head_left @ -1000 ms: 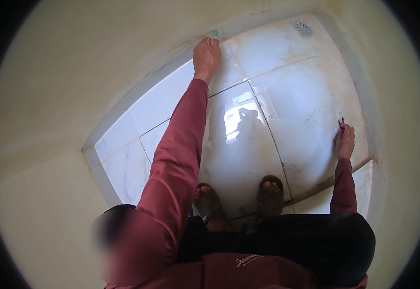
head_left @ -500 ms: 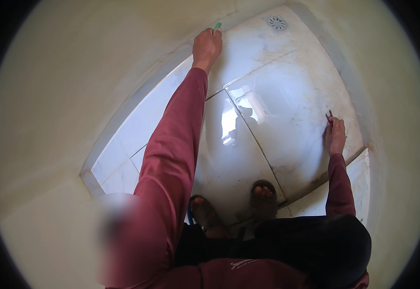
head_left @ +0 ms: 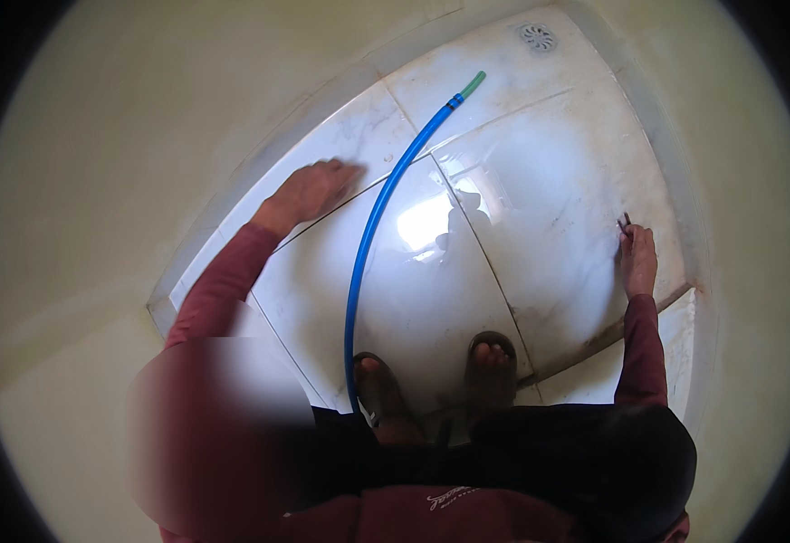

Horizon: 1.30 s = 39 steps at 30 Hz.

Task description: The person kneels on a tiled floor and uses a water hose to spray the surface while scrubbing with a small brush. They move systematically across the tiles, rinsing and scrubbing the grout lines and tile surfaces.

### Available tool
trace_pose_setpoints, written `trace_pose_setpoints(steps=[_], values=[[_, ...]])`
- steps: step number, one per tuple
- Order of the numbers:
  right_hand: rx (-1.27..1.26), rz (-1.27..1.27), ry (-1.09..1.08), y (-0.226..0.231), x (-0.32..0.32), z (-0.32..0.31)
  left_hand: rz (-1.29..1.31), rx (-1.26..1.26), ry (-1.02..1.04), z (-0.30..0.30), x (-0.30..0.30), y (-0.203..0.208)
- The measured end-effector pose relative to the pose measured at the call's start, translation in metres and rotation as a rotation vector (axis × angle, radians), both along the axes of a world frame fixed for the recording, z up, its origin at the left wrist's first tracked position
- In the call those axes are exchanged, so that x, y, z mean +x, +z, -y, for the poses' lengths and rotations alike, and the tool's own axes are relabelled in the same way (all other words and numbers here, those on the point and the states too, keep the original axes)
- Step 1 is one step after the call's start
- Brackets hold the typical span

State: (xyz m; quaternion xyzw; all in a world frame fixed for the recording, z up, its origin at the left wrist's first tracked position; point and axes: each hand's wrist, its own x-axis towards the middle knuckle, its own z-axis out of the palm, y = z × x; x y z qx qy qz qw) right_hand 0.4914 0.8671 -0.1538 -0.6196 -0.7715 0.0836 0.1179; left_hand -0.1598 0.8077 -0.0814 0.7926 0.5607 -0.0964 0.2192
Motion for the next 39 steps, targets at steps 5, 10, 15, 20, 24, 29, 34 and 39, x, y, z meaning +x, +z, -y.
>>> trace_pose_setpoints(steps=[5, 10, 15, 20, 24, 29, 34, 39], values=[[-0.080, 0.444, 0.180, 0.032, -0.039, -0.031, -0.535, -0.512, 0.188, 0.193, -0.071, 0.115], [-0.536, -0.093, 0.720, 0.111, -0.183, -0.082, -0.181, 0.162, 1.078, 0.433, 0.010, 0.156], [-1.001, 0.239, 1.109, 0.207, -0.396, -0.033, -0.047, 0.151, 1.847, 0.661, 0.262, 0.069], [-0.718, 0.303, 1.882, 0.147, -0.549, 0.035, -0.236, -0.023, 2.284, 0.669, 0.439, 0.035], [-0.676, 0.205, 2.011, 0.103, -0.582, 0.150, -0.250, -0.171, 2.621, 0.648, 0.501, 0.024], [-0.707, 0.043, 2.088, 0.056, -0.564, 0.252, -0.466, -0.333, 2.886, 0.726, 0.547, -0.006], [-0.720, 0.018, 2.075, 0.042, -0.559, 0.263, -0.429, -0.632, 3.034, 0.787, 0.540, -0.022], [-0.714, 0.018, 2.042, 0.039, -0.559, 0.254, -0.486, -0.887, 2.909, 0.810, 0.530, -0.027]])
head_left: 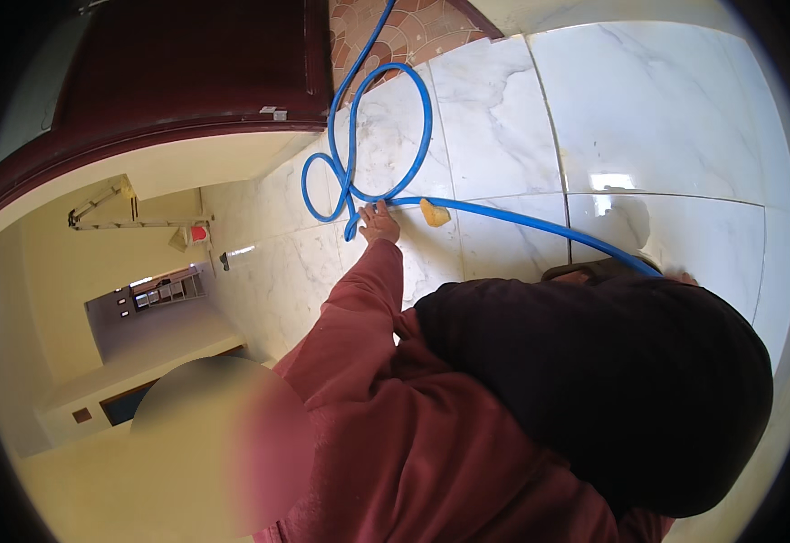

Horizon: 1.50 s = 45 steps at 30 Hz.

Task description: The person kneels on a tiled floor and uses a water hose to spray the surface while scrubbing with a small brush. They move systematically across the tiles, rinsing and scrubbing the grout lines and tile surfaces.

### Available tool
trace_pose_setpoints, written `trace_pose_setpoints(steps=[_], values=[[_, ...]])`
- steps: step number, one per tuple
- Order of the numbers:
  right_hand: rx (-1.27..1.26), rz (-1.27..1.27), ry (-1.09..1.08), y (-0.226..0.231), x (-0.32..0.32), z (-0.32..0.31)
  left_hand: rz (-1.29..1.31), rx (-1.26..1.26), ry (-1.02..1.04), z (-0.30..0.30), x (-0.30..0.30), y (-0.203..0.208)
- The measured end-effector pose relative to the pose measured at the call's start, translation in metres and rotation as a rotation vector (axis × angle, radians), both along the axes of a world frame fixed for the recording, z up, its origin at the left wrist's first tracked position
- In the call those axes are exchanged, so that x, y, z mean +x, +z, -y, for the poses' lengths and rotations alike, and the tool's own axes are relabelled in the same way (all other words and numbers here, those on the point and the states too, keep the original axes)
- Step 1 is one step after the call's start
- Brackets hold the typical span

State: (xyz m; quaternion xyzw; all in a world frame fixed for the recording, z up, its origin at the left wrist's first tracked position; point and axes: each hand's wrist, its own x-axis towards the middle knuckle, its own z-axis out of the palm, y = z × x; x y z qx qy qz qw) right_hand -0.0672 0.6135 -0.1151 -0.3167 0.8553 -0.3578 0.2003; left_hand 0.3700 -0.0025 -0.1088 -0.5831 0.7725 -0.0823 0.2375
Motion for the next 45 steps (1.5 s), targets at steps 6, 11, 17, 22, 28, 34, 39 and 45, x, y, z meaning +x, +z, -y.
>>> trace_pose_setpoints(steps=[6, 11, 17, 22, 28, 34, 39, 45], values=[[-0.006, -0.003, -0.045, -0.002, 0.007, -0.010, 0.156, 0.104, -0.042, 0.020, -0.016, 0.021], [-0.013, 0.000, -0.069, -0.004, 0.011, -0.018, 0.272, 0.353, -0.197, 0.038, 0.001, 0.032], [-0.024, 0.013, -0.079, -0.010, 0.015, -0.024, -0.214, -0.093, -0.611, 0.056, -0.022, 0.126], [-0.008, -0.010, -0.091, -0.008, 0.013, -0.041, -0.563, -0.488, -0.582, 0.028, -0.079, 0.201], [-0.090, 0.007, -0.094, -0.022, 0.019, -0.039, -0.522, 0.132, -0.491, 0.085, 0.014, 0.108], [0.023, 0.034, -0.208, 0.007, 0.006, -0.059, 0.109, 0.550, -0.176, 0.024, -0.032, 0.054], [-0.011, -0.035, -0.184, -0.010, 0.015, -0.061, -0.179, 0.027, -0.420, 0.059, -0.057, 0.105], [-0.010, -0.157, -0.182, -0.020, 0.014, -0.079, -1.142, -0.330, -0.422, -0.025, -0.153, 0.165]])
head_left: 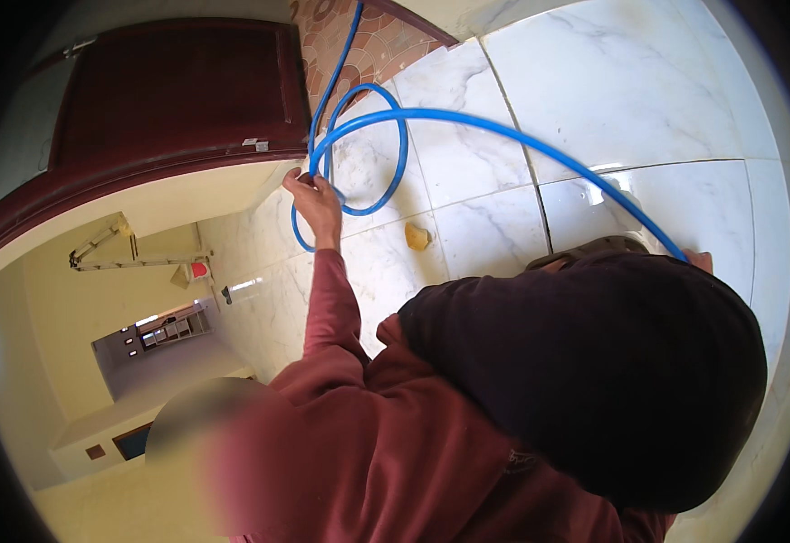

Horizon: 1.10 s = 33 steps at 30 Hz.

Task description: The person kneels on a tiled floor and uses a water hose to spray the surface while scrubbing with a small brush. They move systematically across the tiles, rinsing and scrubbing the grout lines and tile surfaces.

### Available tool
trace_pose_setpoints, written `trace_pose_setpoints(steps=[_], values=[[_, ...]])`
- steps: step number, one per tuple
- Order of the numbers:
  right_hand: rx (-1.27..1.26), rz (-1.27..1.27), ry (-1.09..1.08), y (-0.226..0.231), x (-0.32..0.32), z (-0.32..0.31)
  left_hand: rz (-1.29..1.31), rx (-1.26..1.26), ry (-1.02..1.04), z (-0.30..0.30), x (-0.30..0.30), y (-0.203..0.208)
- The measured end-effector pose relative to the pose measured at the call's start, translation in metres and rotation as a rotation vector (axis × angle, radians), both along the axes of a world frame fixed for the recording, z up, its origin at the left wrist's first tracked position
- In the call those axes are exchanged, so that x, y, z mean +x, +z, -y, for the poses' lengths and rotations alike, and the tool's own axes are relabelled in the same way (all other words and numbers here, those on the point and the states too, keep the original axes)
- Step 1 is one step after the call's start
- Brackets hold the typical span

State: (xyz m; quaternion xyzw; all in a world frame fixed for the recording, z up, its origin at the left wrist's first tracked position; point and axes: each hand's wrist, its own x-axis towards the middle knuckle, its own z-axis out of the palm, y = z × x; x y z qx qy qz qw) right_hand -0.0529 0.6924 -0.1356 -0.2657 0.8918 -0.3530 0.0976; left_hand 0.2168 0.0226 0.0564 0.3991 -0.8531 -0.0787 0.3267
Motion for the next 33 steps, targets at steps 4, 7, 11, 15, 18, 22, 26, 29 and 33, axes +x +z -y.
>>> trace_pose_setpoints(steps=[4, 7, 11, 15, 18, 22, 26, 29, 33], values=[[-0.056, -0.126, -0.169, 0.006, 0.007, 0.009, 0.315, -0.045, -0.487, -0.057, 0.033, -0.084], [-0.022, -0.161, -0.213, 0.043, 0.005, 0.008, 0.748, 0.190, -0.634, -0.112, 0.099, -0.117], [0.175, -0.184, -0.082, 0.004, 0.012, -0.033, 0.858, 0.173, -0.641, -0.140, 0.122, -0.128], [0.157, -0.243, -0.097, -0.031, 0.051, -0.074, 0.954, 0.184, -0.677, -0.094, 0.080, -0.138], [0.116, -0.220, -0.213, 0.001, 0.054, -0.017, 1.106, 0.021, -0.592, -0.005, 0.116, -0.149], [0.162, -0.095, -0.109, 0.031, 0.033, -0.001, 1.350, 0.051, -0.439, 0.018, 0.088, -0.178], [0.470, -0.128, -0.517, 0.043, 0.071, -0.072, 1.401, -0.083, -0.554, -0.016, -0.025, -0.194], [0.566, 0.059, -0.816, 0.022, 0.105, -0.115, 1.328, -0.168, -0.777, -0.040, -0.109, -0.206], [0.508, 0.295, -1.339, -0.005, 0.154, -0.191, 0.984, -0.215, -1.326, -0.156, -0.252, -0.204]])
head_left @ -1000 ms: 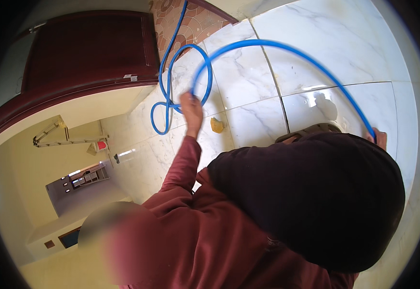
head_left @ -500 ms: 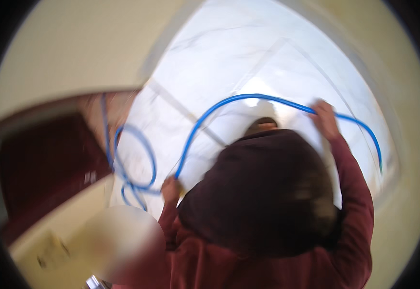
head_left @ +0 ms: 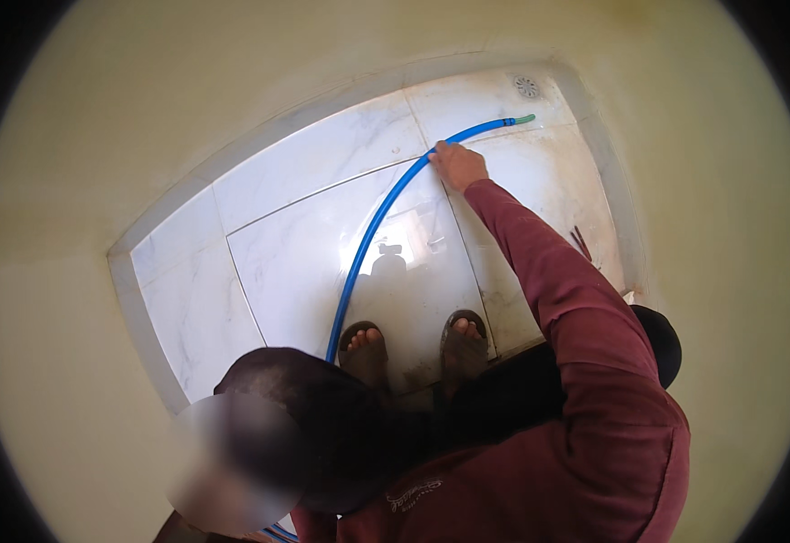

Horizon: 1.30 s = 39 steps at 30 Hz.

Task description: The person kneels on a tiled floor and uses a water hose to spray the surface while scrubbing with a small brush. They move systematically across the tiles, rinsing and scrubbing the grout lines and tile surfaces.

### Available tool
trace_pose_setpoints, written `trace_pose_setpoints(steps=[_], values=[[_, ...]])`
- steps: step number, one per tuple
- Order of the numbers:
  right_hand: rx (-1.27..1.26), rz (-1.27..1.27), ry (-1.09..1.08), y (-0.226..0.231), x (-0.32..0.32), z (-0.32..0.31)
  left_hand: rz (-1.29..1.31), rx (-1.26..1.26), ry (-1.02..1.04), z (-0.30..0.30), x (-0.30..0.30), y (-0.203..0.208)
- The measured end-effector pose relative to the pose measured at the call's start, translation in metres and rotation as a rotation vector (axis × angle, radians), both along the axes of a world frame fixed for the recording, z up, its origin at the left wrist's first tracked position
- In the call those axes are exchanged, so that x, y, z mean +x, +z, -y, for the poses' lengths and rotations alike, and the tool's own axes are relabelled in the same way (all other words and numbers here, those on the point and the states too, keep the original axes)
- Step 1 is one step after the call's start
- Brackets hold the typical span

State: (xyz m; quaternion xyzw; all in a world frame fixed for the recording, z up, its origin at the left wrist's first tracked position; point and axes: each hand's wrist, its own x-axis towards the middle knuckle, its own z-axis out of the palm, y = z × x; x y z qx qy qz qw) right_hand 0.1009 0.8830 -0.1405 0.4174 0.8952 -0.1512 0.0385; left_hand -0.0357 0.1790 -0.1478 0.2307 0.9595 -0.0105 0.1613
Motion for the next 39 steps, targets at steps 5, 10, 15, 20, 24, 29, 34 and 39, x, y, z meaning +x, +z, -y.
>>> trace_pose_setpoints(steps=[5, 10, 15, 20, 24, 29, 34, 39], values=[[-0.158, -0.070, -0.636, -0.014, 0.067, -0.074, 0.027, 0.530, -0.471, -0.234, -0.091, 0.040], [-0.197, -0.131, -0.830, -0.027, 0.067, -0.110, 0.396, 0.349, -0.571, -0.354, -0.061, 0.049], [0.025, -0.171, -0.922, -0.030, 0.017, -0.104, 0.154, 0.393, -0.756, -0.355, -0.024, 0.015], [-0.067, -0.290, -0.699, -0.037, -0.018, -0.074, 0.074, 0.239, -0.692, -0.314, -0.049, 0.018], [-0.113, -0.570, -0.444, -0.027, -0.051, -0.006, 0.048, 0.177, -0.552, -0.258, -0.080, 0.036], [-0.247, -0.698, -0.397, -0.021, -0.075, 0.035, 0.060, 0.138, -0.422, -0.213, -0.086, 0.050], [-0.342, -0.648, -0.319, -0.020, -0.081, 0.045, 0.034, 0.051, -0.392, -0.194, -0.072, 0.058], [-0.258, -0.539, -0.171, -0.037, -0.082, 0.038, 0.126, -0.125, -0.313, -0.181, -0.061, 0.049]])
